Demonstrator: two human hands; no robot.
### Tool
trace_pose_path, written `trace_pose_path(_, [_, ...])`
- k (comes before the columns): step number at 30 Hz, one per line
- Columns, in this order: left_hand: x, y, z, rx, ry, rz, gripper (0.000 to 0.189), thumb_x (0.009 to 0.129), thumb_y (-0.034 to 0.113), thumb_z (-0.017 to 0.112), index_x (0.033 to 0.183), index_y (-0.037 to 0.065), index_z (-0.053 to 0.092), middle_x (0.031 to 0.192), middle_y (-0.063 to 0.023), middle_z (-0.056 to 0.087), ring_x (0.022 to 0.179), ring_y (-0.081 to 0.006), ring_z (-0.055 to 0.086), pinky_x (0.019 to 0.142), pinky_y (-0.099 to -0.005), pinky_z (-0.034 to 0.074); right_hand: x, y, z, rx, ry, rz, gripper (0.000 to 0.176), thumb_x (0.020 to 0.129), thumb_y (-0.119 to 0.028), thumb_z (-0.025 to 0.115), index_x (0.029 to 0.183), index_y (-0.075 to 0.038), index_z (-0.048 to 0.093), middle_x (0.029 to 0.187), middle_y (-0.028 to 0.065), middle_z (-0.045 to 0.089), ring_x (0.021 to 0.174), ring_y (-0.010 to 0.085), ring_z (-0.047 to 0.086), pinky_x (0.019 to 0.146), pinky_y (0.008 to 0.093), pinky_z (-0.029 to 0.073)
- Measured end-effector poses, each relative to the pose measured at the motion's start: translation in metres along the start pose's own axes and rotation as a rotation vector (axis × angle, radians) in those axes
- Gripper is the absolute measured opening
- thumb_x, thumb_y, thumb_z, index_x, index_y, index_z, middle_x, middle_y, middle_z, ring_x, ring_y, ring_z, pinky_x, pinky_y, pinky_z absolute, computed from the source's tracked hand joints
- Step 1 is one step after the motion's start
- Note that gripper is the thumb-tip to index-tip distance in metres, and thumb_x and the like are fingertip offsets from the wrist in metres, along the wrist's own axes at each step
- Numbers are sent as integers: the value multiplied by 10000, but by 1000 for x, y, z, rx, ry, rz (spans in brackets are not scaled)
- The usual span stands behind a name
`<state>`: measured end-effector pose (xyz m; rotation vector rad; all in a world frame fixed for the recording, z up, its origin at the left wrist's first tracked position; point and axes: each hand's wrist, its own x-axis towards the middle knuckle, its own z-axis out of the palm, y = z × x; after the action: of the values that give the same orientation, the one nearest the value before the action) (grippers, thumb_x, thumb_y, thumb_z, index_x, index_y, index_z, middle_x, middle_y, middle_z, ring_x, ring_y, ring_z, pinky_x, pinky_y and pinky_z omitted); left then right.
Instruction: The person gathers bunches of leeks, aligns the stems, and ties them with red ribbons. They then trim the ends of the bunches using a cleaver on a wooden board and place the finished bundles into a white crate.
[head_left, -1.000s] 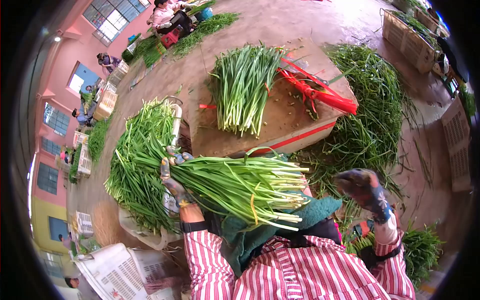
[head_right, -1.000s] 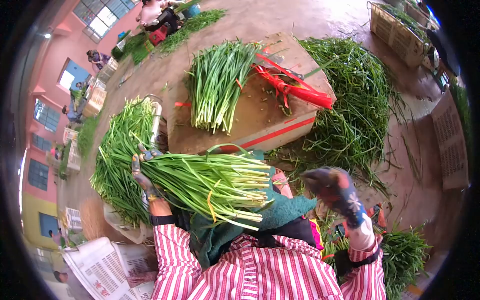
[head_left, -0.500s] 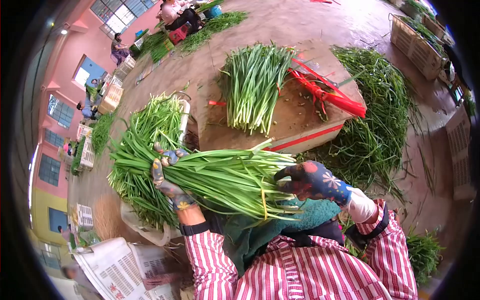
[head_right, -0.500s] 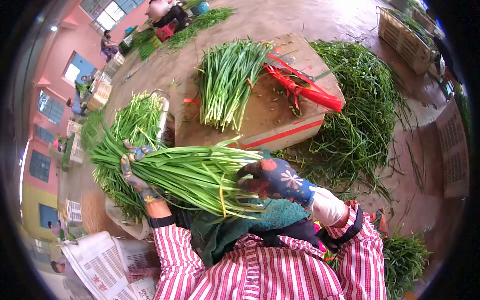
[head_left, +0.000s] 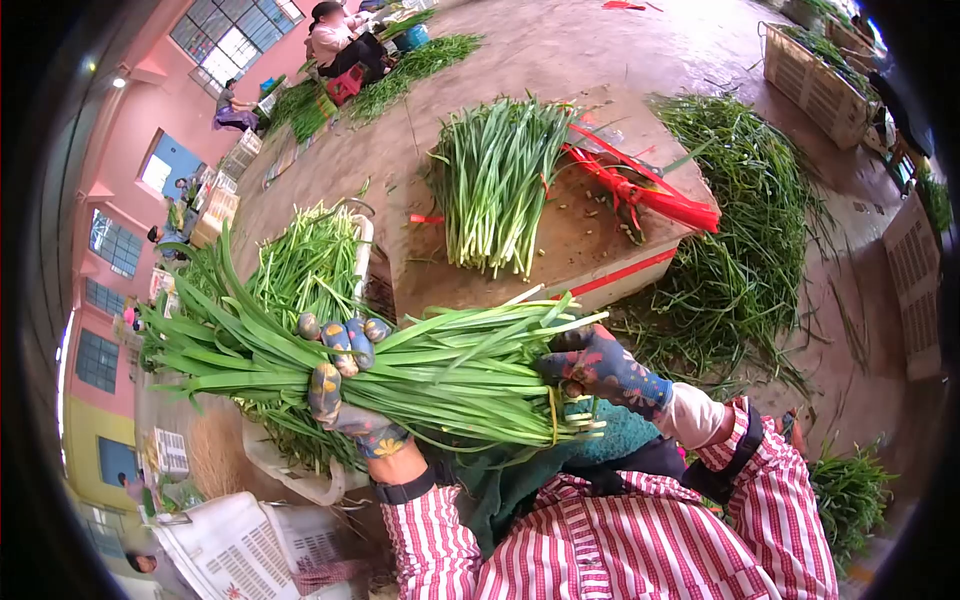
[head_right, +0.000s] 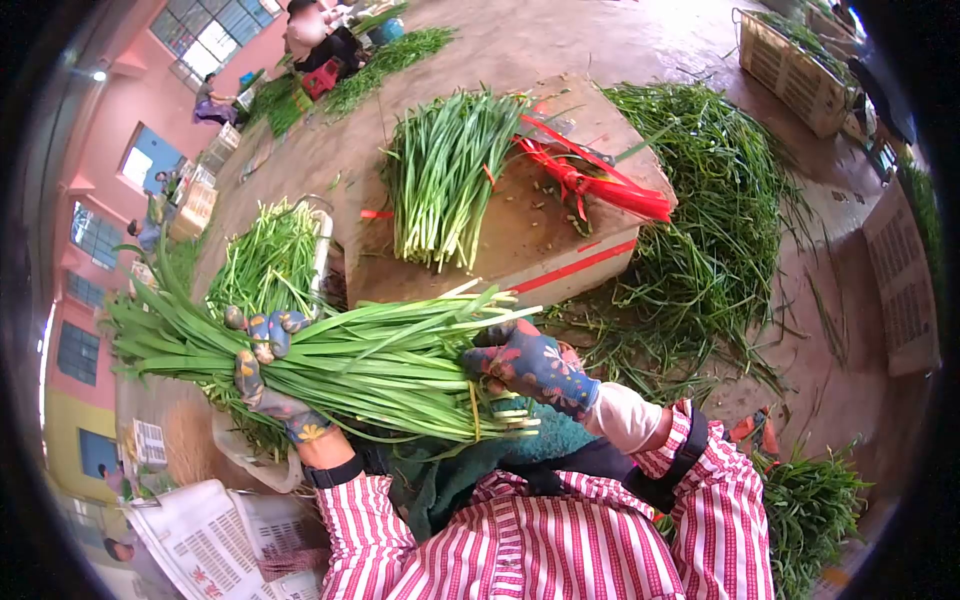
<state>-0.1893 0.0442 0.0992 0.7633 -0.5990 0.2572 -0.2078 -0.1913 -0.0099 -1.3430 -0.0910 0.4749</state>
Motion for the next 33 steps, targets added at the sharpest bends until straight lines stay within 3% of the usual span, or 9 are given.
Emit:
trace_pose_path(7, [-9, 1, -26, -31, 254, 41, 466, 728, 91, 578, 1173, 45, 447, 681, 11, 452, 644, -125, 403, 797, -350, 368, -26, -12, -8, -1077, 369, -638, 123, 713, -137, 630, 708, -46, 547, 495, 134, 500, 485, 309, 541, 440, 382, 417])
trace_pose_path(11, [-11, -2, -31, -27, 315, 49, 428, 760, 101, 550, 1173, 39, 457, 669, 21, 421, 635, -118, 391, 798, -335, 378, -24, 3, -24, -1188, 421, -679, 107, 713, -135, 620, 708, -77, 530, 511, 118, 497, 460, 329, 514, 416, 412, 390])
trace_pose_path(16, [-14, -9, -47, -43, 282, 6, 303, 789, 124, 516, 1079, 37, 502, 661, 25, 410, 630, -104, 390, 795, -318, 379, -32, 8, -31, -1256, 459, -696, 114, 725, -131, 594, 702, -83, 494, 486, 104, 467, 435, 308, 507, 394, 384, 385])
trace_pose_path(18, [-13, -9, -40, -29, 342, 5, 74, 796, 135, 501, 823, 66, 507, 658, 26, 398, 632, -113, 380, 781, -319, 378, -26, 32, -50, -1294, 566, -561, 121, 742, -150, 574, 689, -79, 491, 480, 108, 463, 431, 302, 507, 389, 387, 378])
trace_pose_path(23, [-16, 8, -71, -61, 379, 69, 148, 813, 163, 510, 692, 100, 452, 635, 23, 367, 633, -135, 366, 733, -310, 370, -61, 82, -127, -960, 674, -123, 238, 760, -245, 542, 597, -75, 507, 477, 116, 481, 439, 303, 506, 398, 378, 376])
trace_pose_path(24, [-15, 10, -69, -11, 413, 87, 149, 814, 163, 512, 692, 100, 452, 635, 22, 362, 635, -137, 365, 731, -309, 369, -72, 96, -150, -1559, 609, -170, 251, 729, -301, 589, 620, -81, 538, 485, 119, 487, 455, 312, 515, 422, 394, 385])
trace_pose_path(28, [-19, 9, -65, -43, 447, 98, 116, 815, 145, 506, 718, 95, 467, 637, 23, 356, 632, -132, 359, 730, -301, 360, -100, 27, -124, -1348, 403, -53, 417, 690, -419, 648, 870, -45, 619, 611, 127, 579, 514, 286, 562, 454, 372, 426])
trace_pose_path(31, [-18, 5, -47, -63, 411, 97, 148, 813, 130, 475, 682, 119, 406, 642, 31, 336, 604, -118, 306, 720, -286, 336, -87, -36, -61, 229, 115, 261, 494, 794, -278, 588, 1123, 78, 493, 891, 94, 610, 572, 150, 579, 511, 268, 467])
trace_pose_path(33, [-18, 2, -26, -18, 450, 145, 180, 808, 135, 472, 665, 129, 364, 638, 31, 320, 599, -120, 294, 722, -290, 338, -67, -33, -36, -163, -127, 61, 380, 860, -148, 518, 1137, 107, 464, 924, 112, 605, 645, 128, 563, 519, 246, 476])
